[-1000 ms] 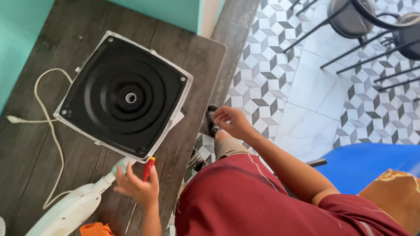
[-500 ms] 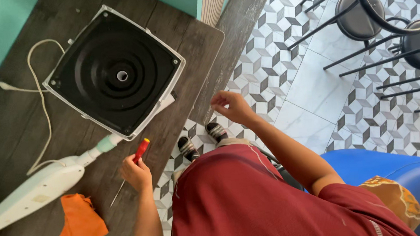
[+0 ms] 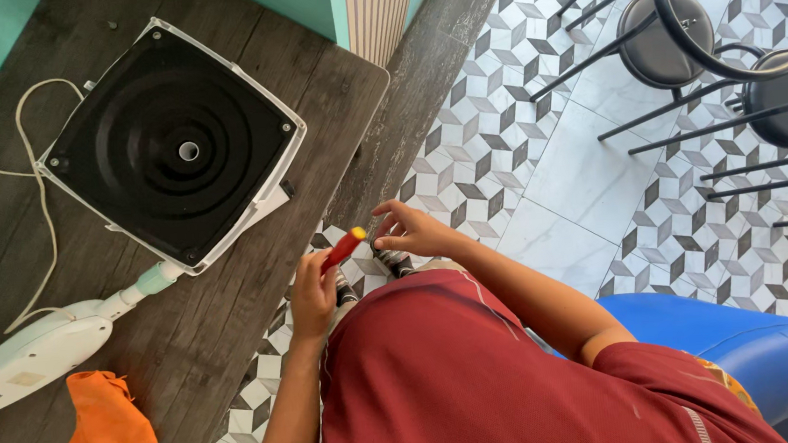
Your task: The person uses a screwdriver to remove screws from the back cover of a standing fan. They place the screws on the table and then lift the cover off the fan base.
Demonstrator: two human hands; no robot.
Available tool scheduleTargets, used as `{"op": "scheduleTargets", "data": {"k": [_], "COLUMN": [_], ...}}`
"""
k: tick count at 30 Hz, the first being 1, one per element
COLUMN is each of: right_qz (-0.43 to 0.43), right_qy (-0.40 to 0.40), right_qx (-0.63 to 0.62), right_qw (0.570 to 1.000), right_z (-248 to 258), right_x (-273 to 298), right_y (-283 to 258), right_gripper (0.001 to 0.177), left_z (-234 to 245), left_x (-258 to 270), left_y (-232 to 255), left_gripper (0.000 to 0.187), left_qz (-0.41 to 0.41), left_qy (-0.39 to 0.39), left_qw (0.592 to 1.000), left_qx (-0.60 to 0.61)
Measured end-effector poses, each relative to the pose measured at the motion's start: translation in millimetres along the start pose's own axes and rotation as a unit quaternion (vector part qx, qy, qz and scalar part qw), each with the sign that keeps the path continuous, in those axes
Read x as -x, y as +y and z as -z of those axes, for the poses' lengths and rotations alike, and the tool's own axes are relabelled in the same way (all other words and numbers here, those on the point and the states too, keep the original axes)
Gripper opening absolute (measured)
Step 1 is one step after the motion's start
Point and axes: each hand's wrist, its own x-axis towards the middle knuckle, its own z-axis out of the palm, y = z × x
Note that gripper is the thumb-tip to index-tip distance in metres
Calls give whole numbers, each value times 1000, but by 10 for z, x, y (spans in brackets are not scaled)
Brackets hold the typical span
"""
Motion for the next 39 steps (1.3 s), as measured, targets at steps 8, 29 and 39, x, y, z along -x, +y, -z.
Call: {"op": "scheduleTargets", "data": {"k": [8, 29, 39], "right_qz": [78, 372, 382], "right_qy": [29, 161, 134], "right_qx": [-276, -293, -252], "right_qw": [957, 866, 879], "right_z": [409, 737, 489], "right_x": [142, -1381, -1913], "right_y": [54, -1838, -1889], "right_gripper": [25, 28, 31], "left_z": [-452, 305, 199], "left_x": [-789, -1486, -2049], "left_y": [716, -693, -961], "left_gripper": [24, 41, 51], "left_qz": [-15, -3, 34], "left_qy": [-65, 97, 91], "left_qw": [996, 983, 962], "left_qx": [58, -157, -256]}}
